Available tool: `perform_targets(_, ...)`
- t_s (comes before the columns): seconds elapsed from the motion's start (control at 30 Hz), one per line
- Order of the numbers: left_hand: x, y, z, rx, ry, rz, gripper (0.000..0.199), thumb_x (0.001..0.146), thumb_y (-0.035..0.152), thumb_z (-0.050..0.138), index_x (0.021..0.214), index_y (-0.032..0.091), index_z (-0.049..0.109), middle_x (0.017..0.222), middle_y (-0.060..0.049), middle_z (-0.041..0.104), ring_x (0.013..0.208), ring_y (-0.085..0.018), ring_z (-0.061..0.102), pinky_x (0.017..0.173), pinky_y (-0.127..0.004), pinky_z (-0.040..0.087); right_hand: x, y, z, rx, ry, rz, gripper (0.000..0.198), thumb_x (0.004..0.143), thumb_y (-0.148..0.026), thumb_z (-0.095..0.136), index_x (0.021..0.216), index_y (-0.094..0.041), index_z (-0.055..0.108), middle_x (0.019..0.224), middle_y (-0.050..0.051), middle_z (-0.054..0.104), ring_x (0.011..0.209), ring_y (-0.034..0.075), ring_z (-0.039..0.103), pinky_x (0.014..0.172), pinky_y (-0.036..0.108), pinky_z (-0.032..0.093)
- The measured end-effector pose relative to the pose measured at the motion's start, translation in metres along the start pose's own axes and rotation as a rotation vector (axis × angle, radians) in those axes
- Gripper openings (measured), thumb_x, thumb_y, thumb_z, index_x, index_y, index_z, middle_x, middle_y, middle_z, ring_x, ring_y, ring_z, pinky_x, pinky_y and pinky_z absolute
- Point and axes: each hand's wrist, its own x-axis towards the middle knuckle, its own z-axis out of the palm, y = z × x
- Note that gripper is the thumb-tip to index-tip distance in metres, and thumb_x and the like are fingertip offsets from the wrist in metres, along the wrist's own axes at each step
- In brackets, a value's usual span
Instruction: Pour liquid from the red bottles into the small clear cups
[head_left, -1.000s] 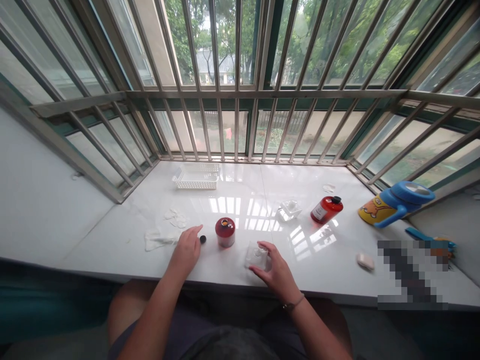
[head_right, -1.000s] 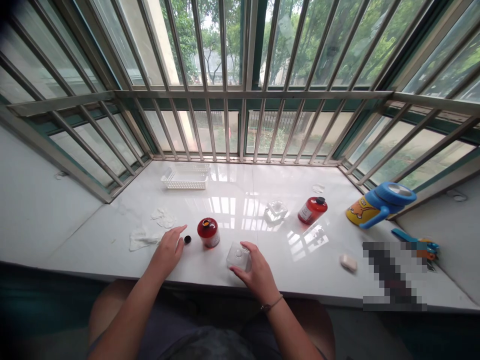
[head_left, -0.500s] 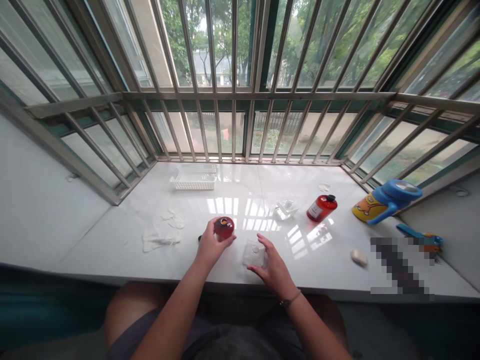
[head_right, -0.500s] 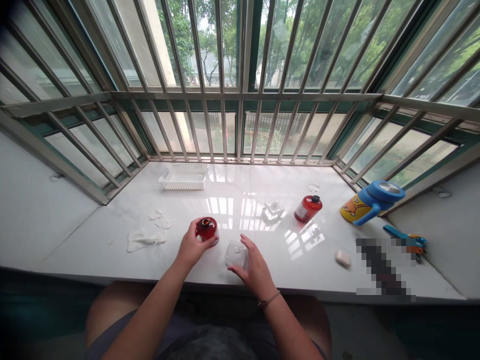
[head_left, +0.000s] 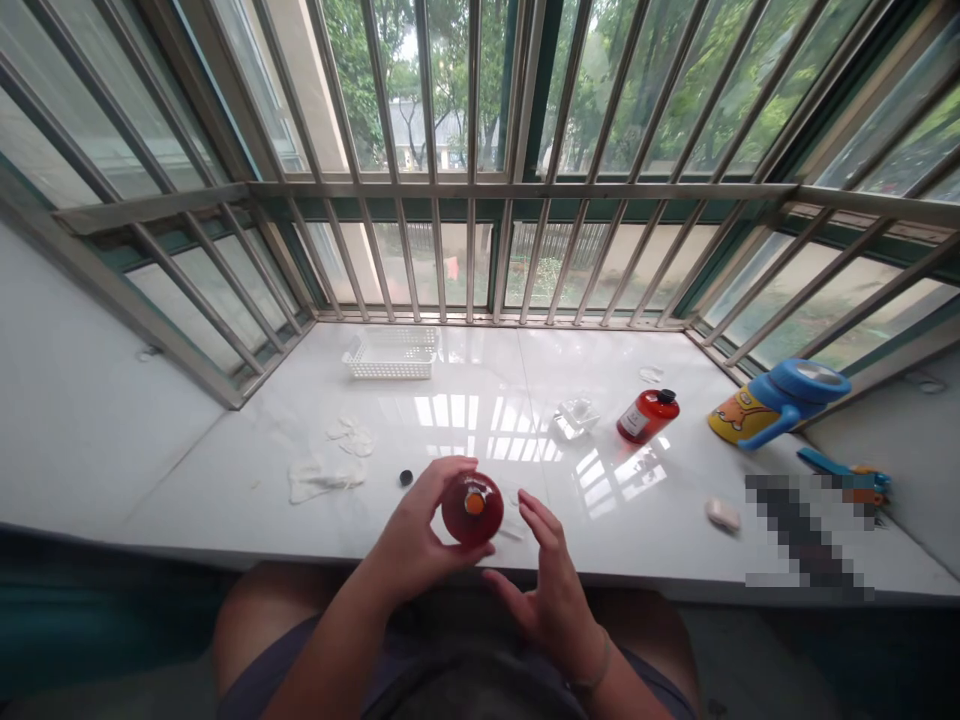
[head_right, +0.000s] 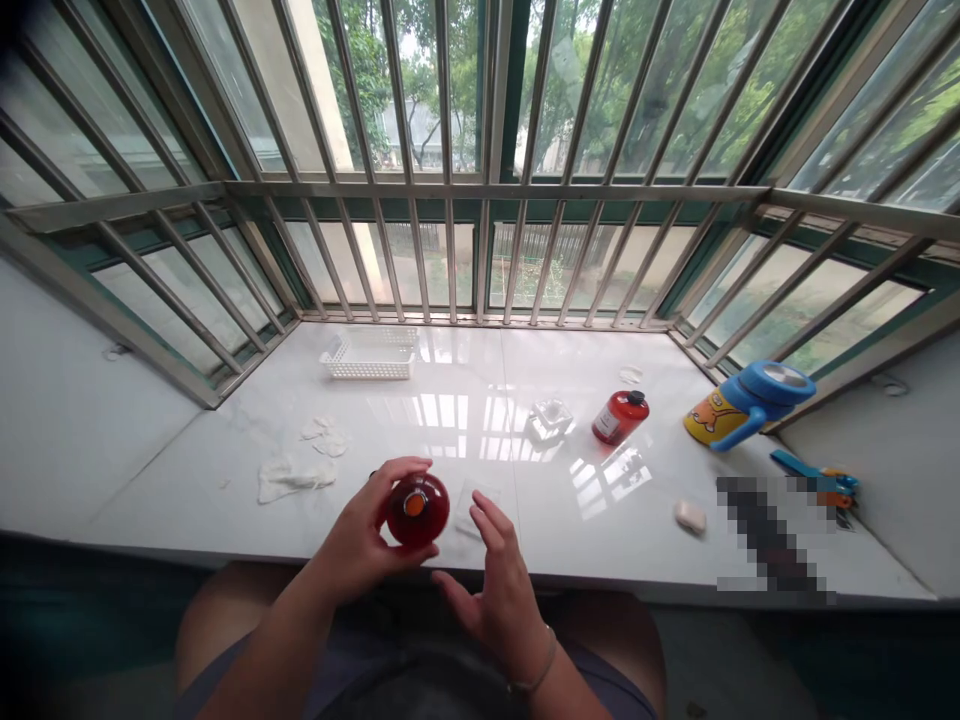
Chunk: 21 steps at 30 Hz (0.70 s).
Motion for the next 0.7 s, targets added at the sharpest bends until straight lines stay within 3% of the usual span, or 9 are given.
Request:
perform_targets(0.13,-0.006,0.009,0.016,-0.125,-0.235,0.056,0.084,0.07,0.04,0.099,0.144,0.031,0.061,0.163,-0.015,0.047,0.152,-0.04,0.048,0.122,-0.053,0.049,0.009,-0.021,-0.01,0.195,-0.109,0.075,0.08,0.096,-0.041,0.07,0.164,-0.027,0.03,0.158,0.016,0.053,0.145,0.037,0.057,0.116,0.053,0.055)
perform_targets(0.27,-0.007,0.001,0.029,-0.213,-0.367,0.067,0.089,0.069,0.04,0.1,0.148,0.032,0.059,0.169,-0.015,0.04,0.157,-0.041,0.041,0.126,-0.055,0.043,0.003,-0.014,-0.016,0.292,-0.118,0.111,0.078,0.093,-0.055,0.073,0.157,-0.028,0.038,0.146,0.014,0.063,0.131,0.035,0.068,0.105,0.047,0.063)
perform_targets(0.47,0.003,-0.043,0.04,-0.189,-0.382,-0.028,0.145,0.051,0.054,0.106,0.17,0.035,0.026,0.178,-0.015,0.025,0.165,-0.042,0.024,0.133,-0.063,0.027,-0.025,0.002,-0.026,0.182,0.017,0.348,0.086,0.078,-0.051,0.091,0.149,-0.027,0.048,0.141,0.016,0.066,0.126,0.039,0.069,0.105,0.055,0.061)
perform_targets(0.53,0.01,-0.061,0.049,-0.064,-0.336,-0.069,0.139,0.054,0.053,0.104,0.17,0.034,0.029,0.177,-0.017,0.029,0.164,-0.042,0.026,0.133,-0.064,0.027,-0.029,0.008,-0.033,0.127,0.079,0.423,0.084,0.078,-0.053,0.09,0.147,-0.027,0.05,0.14,0.016,0.066,0.126,0.039,0.069,0.106,0.056,0.06)
perform_targets(0.7,0.028,-0.095,0.078,0.166,-0.227,-0.058,0.101,0.072,0.044,0.098,0.158,0.029,0.048,0.17,-0.017,0.041,0.164,-0.039,0.029,0.133,-0.067,0.027,-0.027,0.029,-0.048,-0.039,0.135,0.477,0.077,0.081,-0.054,0.085,0.145,-0.026,0.053,0.139,0.014,0.067,0.123,0.036,0.07,0.102,0.051,0.061)
